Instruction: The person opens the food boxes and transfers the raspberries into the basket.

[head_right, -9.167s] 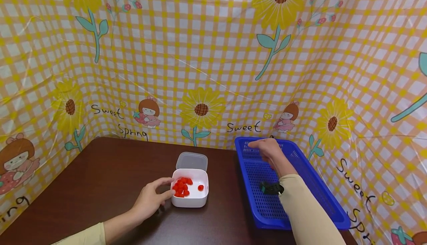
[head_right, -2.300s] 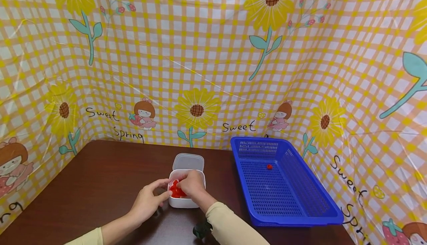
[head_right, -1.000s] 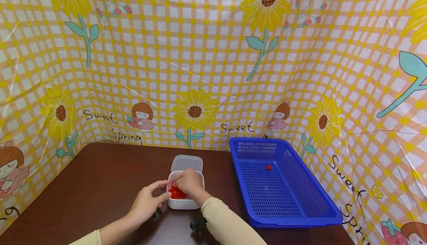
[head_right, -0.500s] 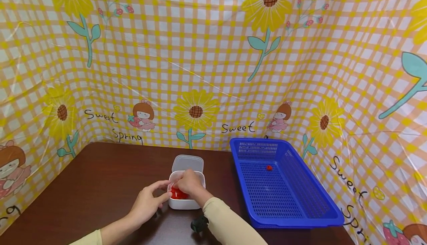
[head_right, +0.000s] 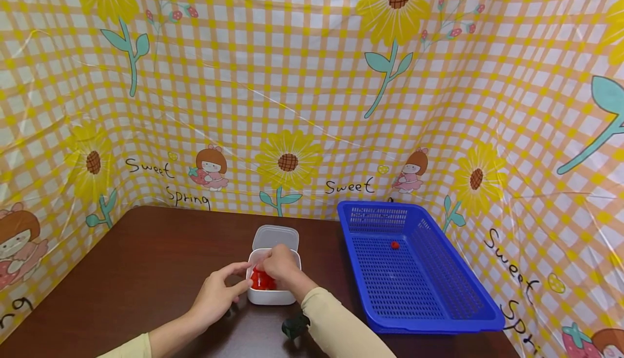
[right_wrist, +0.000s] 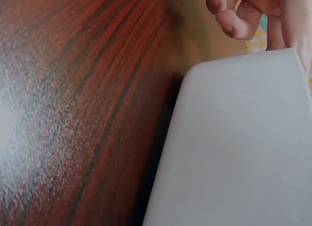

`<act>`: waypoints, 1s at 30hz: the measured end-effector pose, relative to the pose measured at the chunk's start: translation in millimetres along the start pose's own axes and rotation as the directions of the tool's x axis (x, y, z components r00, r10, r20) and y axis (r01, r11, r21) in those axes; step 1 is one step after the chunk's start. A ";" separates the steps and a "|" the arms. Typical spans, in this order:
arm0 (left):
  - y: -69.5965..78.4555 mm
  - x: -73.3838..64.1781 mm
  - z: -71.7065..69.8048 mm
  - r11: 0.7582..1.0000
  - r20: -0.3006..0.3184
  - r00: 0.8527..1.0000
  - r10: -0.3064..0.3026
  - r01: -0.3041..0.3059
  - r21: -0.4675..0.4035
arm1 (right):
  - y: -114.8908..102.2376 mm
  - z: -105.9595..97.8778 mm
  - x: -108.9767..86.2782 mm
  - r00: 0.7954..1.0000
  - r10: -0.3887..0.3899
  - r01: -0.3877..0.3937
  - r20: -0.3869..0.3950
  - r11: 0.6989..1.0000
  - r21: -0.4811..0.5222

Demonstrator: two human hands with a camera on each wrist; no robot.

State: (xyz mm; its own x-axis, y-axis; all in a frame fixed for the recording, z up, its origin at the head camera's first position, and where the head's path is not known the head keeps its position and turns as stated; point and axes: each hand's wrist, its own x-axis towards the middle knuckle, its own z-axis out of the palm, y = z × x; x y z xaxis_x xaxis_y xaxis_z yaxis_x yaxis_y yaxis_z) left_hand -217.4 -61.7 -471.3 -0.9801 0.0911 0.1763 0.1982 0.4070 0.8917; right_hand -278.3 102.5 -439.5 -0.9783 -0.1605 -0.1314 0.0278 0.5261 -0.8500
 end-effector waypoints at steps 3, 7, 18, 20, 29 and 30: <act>1.1 0.3 0.0 1.000 -0.004 1.000 0.000 0.000 0.005 | -1.6 -2.4 -1.2 1.000 -0.007 0.007 0.003 1.000 -0.001; 1.5 0.9 0.4 1.000 -0.006 1.000 0.001 -0.001 0.013 | -2.7 -4.9 -2.3 1.000 -0.015 0.016 0.002 1.000 -0.021; -0.3 -1.3 0.3 1.000 0.009 1.000 -0.009 0.009 -0.026 | -11.3 -13.5 -7.2 1.000 -0.012 0.011 -0.012 0.998 -0.059; -0.6 -1.0 0.6 1.000 0.008 1.000 -0.006 0.006 -0.024 | -13.8 -15.6 -8.1 1.000 -0.001 0.001 -0.012 0.998 -0.058; -0.7 0.0 0.5 1.000 0.008 1.000 -0.003 0.003 -0.019 | -24.4 -28.3 -11.7 0.999 0.038 -0.038 0.000 0.998 -0.054; -0.6 -0.1 0.4 1.000 0.009 1.000 -0.002 0.002 -0.019 | -25.3 -30.2 -11.6 0.999 0.037 -0.037 0.002 0.998 -0.048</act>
State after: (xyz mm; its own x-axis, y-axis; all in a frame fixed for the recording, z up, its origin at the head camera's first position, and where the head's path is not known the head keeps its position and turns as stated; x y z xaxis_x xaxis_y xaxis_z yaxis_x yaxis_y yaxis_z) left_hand -217.4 -61.6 -472.0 -0.9803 0.0988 0.1709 0.1961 0.3894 0.8999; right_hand -273.9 116.3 -401.1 -0.9762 -0.1425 -0.1636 0.0539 0.5710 -0.8192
